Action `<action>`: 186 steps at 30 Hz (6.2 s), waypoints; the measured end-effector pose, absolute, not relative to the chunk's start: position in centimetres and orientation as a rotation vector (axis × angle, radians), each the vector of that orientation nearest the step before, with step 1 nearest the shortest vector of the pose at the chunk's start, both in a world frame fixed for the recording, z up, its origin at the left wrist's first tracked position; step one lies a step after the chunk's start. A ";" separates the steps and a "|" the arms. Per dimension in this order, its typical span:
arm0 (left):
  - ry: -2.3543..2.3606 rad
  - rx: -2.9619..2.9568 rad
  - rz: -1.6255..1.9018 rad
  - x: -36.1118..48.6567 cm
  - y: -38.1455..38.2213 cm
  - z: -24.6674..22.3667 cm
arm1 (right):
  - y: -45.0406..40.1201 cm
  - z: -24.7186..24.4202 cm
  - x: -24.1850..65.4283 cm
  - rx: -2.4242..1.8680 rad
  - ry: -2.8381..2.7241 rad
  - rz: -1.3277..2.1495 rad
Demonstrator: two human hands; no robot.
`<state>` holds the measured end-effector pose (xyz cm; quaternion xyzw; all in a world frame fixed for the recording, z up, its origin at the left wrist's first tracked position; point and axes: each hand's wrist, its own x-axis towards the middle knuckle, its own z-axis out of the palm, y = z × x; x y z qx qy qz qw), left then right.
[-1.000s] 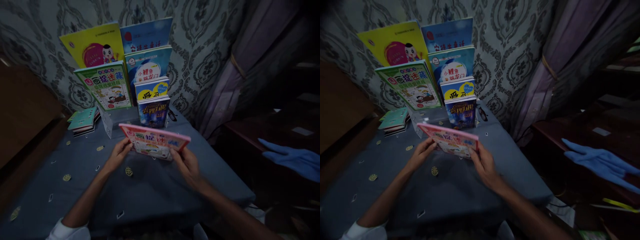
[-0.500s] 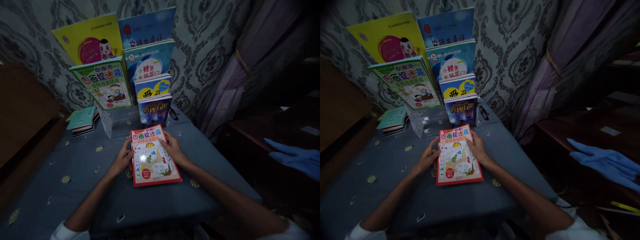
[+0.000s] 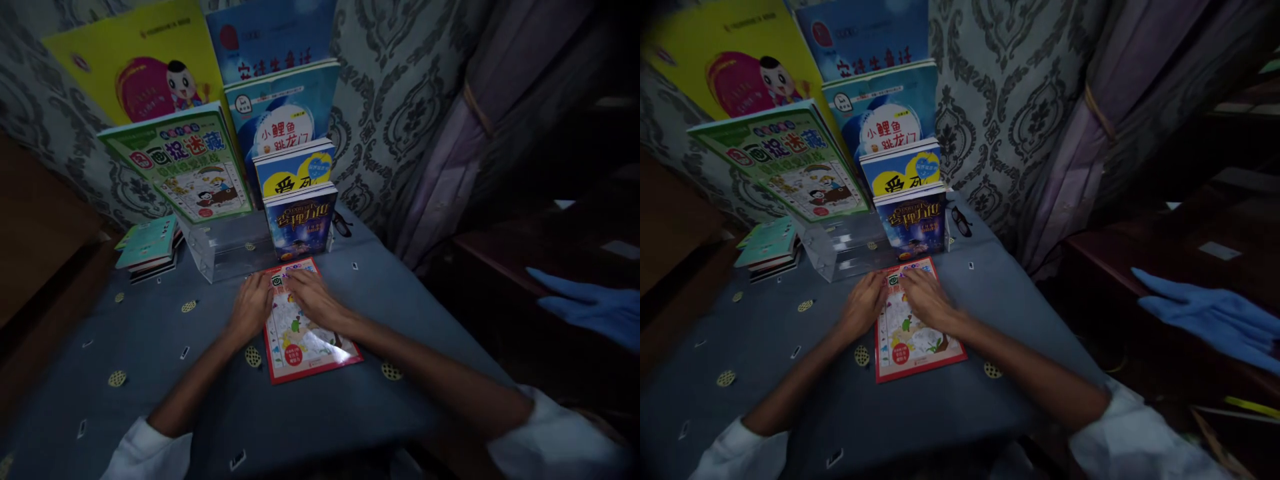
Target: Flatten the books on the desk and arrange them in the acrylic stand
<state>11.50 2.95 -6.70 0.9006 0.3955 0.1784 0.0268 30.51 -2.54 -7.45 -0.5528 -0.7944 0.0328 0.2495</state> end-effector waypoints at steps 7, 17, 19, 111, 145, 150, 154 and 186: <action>1.276 2.826 0.522 11.6 4.1 -9.8 | 0.6 -8.6 30.5 -1.534 -2.279 0.160; 1.232 2.859 0.498 11.3 4.0 -9.3 | 0.8 -10.1 37.5 -1.480 -2.055 0.251; 1.216 2.865 0.448 11.2 4.1 -9.1 | 1.1 -9.9 37.9 -1.439 -2.033 0.328; 1.196 2.780 0.163 8.4 -7.6 -9.1 | -12.6 -9.4 32.7 -1.435 -2.421 0.132; 1.041 1.374 1.026 12.2 2.1 -8.3 | -7.5 -18.2 31.8 -1.543 -1.879 -0.496; 1.022 0.785 1.064 12.9 1.5 -6.9 | -8.8 -16.5 30.9 -1.509 -1.913 -0.359; 1.023 0.613 1.088 13.5 0.1 -6.8 | -9.8 -14.6 30.3 -1.482 -1.928 -0.164; 0.884 2.051 0.682 4.1 -2.1 -1.9 | -9.0 -7.6 30.7 -1.342 -1.616 -0.012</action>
